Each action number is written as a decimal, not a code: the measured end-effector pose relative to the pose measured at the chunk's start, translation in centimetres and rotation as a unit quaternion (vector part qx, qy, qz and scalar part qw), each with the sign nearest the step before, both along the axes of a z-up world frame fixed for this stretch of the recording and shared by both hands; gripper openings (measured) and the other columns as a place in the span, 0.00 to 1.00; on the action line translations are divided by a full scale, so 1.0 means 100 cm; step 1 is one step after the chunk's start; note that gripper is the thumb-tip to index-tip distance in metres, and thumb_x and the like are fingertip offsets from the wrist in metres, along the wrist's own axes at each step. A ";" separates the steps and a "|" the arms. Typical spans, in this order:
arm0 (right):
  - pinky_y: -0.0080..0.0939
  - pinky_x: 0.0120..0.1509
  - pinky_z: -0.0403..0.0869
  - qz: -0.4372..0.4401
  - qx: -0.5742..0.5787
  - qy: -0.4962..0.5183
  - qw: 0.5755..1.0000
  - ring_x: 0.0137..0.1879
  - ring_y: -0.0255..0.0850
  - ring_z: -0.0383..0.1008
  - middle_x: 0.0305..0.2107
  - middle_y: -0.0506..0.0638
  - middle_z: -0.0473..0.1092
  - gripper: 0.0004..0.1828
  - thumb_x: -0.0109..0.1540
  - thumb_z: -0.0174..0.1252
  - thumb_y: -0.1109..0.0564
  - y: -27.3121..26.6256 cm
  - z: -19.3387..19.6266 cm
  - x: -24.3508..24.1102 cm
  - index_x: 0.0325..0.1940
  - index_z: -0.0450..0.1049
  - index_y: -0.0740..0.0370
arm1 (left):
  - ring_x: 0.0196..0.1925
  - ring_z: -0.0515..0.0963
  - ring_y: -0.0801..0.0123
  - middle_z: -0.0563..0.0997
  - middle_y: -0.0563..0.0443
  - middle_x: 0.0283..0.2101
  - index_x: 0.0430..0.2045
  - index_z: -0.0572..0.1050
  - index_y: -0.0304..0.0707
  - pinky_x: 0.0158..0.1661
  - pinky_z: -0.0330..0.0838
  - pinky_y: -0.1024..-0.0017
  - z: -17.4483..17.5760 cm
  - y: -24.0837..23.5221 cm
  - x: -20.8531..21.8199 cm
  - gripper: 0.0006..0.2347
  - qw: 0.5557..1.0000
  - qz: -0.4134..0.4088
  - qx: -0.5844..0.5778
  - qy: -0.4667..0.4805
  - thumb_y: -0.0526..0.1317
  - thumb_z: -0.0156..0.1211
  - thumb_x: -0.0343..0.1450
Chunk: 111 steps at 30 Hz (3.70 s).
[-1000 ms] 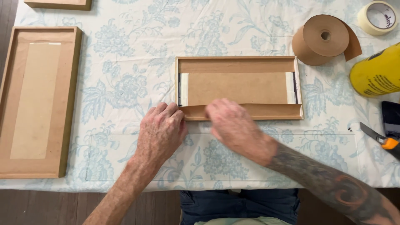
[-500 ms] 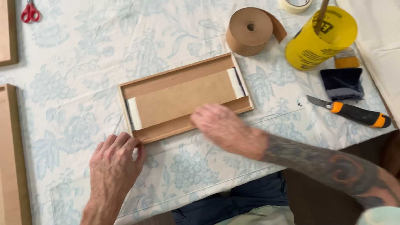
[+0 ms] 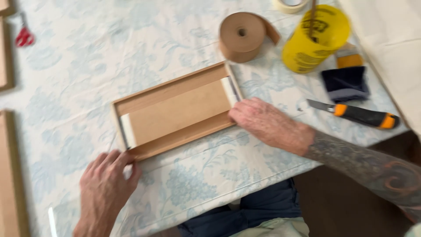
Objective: Applying brown paper tape to the back of a picture frame to seal it
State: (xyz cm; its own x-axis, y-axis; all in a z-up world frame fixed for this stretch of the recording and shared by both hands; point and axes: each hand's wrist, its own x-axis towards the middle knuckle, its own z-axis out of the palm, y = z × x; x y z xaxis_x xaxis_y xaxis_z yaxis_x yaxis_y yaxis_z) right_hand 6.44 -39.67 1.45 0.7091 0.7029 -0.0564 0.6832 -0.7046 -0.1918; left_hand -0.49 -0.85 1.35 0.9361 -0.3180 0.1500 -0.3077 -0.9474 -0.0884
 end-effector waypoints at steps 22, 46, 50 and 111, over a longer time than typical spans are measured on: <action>0.49 0.69 0.72 -0.167 0.162 -0.150 0.961 0.59 0.51 0.76 0.53 0.59 0.76 0.16 0.64 0.61 0.69 -0.104 0.043 -0.035 0.57 0.78 0.68 | 0.54 0.78 0.53 0.78 0.43 0.55 0.54 0.76 0.35 0.56 0.73 0.61 -0.007 -0.063 -0.047 0.20 0.974 0.017 -0.205 -0.092 0.44 0.66 0.70; 0.52 0.63 0.67 0.424 0.134 -0.008 0.896 0.61 0.52 0.69 0.55 0.55 0.71 0.18 0.73 0.40 0.56 0.178 0.013 0.071 0.60 0.72 0.62 | 0.68 0.69 0.44 0.72 0.31 0.61 0.61 0.68 0.17 0.69 0.61 0.54 -0.023 -0.094 -0.052 0.39 0.976 0.085 -0.196 -0.040 0.61 0.65 0.68; 0.50 0.61 0.69 0.437 0.157 -0.041 0.885 0.59 0.49 0.71 0.52 0.51 0.72 0.12 0.73 0.45 0.56 0.212 0.009 0.070 0.55 0.72 0.57 | 0.67 0.68 0.44 0.71 0.31 0.61 0.62 0.67 0.17 0.68 0.61 0.56 -0.023 -0.096 -0.051 0.41 0.974 0.094 -0.203 -0.034 0.62 0.66 0.66; 0.54 0.65 0.70 0.287 -0.120 -0.043 0.950 0.62 0.50 0.71 0.53 0.52 0.74 0.27 0.52 0.69 0.57 -0.041 0.025 0.073 0.56 0.76 0.53 | 0.51 0.76 0.57 0.78 0.43 0.47 0.43 0.79 0.37 0.54 0.74 0.58 -0.015 -0.126 -0.022 0.12 0.958 0.070 -0.265 -0.082 0.44 0.64 0.72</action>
